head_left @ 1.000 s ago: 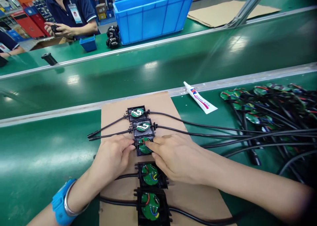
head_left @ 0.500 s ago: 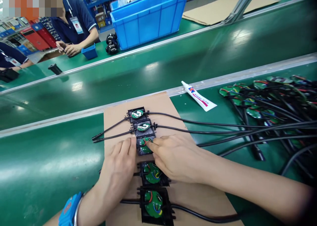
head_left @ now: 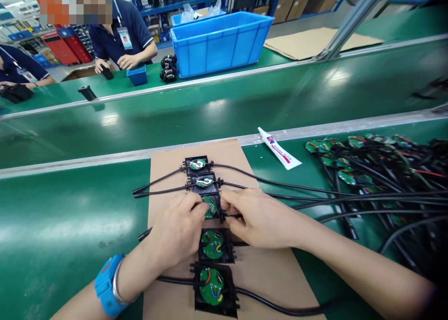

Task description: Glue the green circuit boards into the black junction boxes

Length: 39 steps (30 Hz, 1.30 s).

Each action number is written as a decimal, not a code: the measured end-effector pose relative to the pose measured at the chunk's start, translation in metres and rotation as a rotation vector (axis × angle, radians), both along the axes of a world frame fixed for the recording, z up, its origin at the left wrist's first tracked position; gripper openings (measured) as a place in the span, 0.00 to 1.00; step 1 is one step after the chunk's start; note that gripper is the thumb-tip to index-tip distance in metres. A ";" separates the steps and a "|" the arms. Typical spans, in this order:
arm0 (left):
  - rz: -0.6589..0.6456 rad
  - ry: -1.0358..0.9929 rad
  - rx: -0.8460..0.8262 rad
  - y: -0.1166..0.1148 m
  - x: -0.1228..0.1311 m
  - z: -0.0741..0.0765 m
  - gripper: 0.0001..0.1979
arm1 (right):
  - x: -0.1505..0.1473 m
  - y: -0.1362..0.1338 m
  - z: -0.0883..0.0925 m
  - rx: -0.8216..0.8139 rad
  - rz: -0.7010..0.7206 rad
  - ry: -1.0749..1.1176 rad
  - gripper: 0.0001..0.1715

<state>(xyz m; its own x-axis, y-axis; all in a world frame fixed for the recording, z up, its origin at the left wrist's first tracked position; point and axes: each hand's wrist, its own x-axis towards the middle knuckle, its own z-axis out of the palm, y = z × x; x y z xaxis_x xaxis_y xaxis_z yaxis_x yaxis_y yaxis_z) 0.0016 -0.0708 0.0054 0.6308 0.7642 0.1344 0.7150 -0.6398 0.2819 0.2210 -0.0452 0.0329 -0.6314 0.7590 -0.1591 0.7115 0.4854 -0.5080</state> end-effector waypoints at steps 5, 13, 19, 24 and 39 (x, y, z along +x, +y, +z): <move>-0.125 -0.059 -0.078 0.005 0.002 -0.011 0.10 | 0.003 -0.005 0.000 0.076 0.090 -0.018 0.04; -0.107 -0.098 -0.061 0.000 0.003 -0.019 0.12 | 0.004 -0.008 -0.017 0.141 0.026 -0.001 0.17; -0.092 -0.070 -0.048 -0.001 0.002 -0.020 0.12 | 0.004 0.012 -0.015 -0.095 0.020 -0.136 0.22; -0.107 0.036 -0.033 0.000 0.006 -0.016 0.26 | -0.008 0.015 -0.011 0.039 0.233 -0.358 0.14; -0.109 0.183 0.056 0.000 0.015 -0.012 0.31 | 0.009 0.000 -0.033 0.264 -0.051 -0.122 0.14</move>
